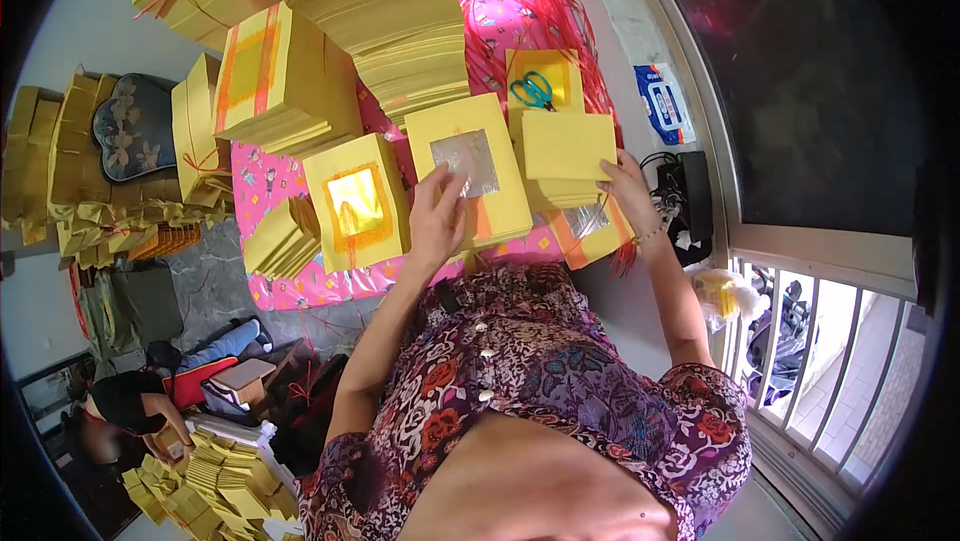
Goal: Apply silver or gold foil squares onto stacks of yellow joss paper.
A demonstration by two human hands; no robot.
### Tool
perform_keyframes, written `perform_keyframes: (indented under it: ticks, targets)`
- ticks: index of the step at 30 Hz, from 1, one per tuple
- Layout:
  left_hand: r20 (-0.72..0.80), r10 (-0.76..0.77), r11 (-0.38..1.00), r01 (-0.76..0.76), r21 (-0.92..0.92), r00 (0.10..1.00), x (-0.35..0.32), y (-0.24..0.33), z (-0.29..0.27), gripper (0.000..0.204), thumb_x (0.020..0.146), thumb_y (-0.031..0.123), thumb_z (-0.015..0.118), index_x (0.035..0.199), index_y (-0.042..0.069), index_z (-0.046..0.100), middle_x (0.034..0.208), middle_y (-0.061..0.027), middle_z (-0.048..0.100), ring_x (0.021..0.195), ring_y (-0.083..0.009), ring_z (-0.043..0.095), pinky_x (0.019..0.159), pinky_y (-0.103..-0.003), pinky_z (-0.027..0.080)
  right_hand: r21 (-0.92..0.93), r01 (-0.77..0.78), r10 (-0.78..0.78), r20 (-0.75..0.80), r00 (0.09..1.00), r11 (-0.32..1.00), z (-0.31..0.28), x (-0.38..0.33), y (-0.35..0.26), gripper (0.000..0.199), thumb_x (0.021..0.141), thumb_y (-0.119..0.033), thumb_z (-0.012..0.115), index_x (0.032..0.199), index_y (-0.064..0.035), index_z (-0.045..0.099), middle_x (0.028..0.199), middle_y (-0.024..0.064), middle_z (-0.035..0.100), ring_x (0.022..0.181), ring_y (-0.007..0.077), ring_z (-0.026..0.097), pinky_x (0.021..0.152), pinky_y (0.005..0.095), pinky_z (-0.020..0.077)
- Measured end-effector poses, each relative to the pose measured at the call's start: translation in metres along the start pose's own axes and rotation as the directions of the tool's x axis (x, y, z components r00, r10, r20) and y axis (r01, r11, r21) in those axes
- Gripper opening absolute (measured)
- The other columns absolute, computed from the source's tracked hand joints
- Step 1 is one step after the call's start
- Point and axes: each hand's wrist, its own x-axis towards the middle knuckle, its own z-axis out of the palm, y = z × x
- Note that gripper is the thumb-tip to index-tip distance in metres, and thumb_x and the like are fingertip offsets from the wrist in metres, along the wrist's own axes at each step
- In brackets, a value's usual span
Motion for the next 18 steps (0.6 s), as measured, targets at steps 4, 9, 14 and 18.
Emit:
perform_keyframes:
  ticks: [4,9,14,18]
  targets:
    - [-0.012,-0.005,1.0,0.005,-0.001,1.0,-0.008,-0.003,0.003,0.05,0.077,-0.004,0.067,0.125,0.009,0.063,0.131,-0.019,0.055,0.114,-0.0358,0.058,0.094,-0.043,0.051,-0.034,-0.016,0.017,0.031,0.999,0.999,-0.008,-0.001,0.021,0.033,0.098,-0.017,0.061,0.127,-0.0076,0.05,0.115,0.0042,0.063,0.103,0.0139,0.06,0.082,0.0308,0.052]
    - [-0.014,0.001,1.0,-0.001,-0.001,1.0,-0.008,-0.004,0.003,0.048,0.077,-0.003,0.067,0.123,0.009,0.064,0.128,-0.0186,0.057,0.113,-0.0371,0.058,0.094,-0.044,0.051,-0.115,-0.005,0.009,0.036,0.999,0.993,-0.006,0.012,0.046,0.032,0.098,-0.015,0.059,0.127,-0.0073,0.049,0.111,0.0056,0.064,0.092,0.0148,0.064,0.075,0.0301,0.0537]
    - [0.006,0.035,0.999,-0.035,0.008,0.999,-0.007,-0.004,0.007,0.047,0.078,-0.008,0.064,0.124,0.007,0.064,0.128,-0.0191,0.057,0.114,-0.0363,0.058,0.095,-0.042,0.051,-0.492,0.198,-0.27,-0.079,0.96,0.848,-0.015,0.031,0.092,0.036,0.094,-0.016,0.062,0.125,-0.0049,0.048,0.105,0.0133,0.066,0.088,0.0276,0.066,0.07,0.0391,0.0549]
    - [-0.016,0.01,1.0,-0.009,0.025,1.0,-0.012,-0.007,0.005,0.047,0.078,-0.007,0.064,0.123,0.007,0.065,0.128,-0.0191,0.057,0.114,-0.0368,0.058,0.096,-0.042,0.05,-0.801,0.044,-0.24,-0.126,0.963,0.597,0.011,0.018,0.072,0.042,0.087,-0.014,0.063,0.123,-0.001,0.046,0.106,0.0242,0.062,0.091,0.0449,0.062,0.081,0.0507,0.0509]
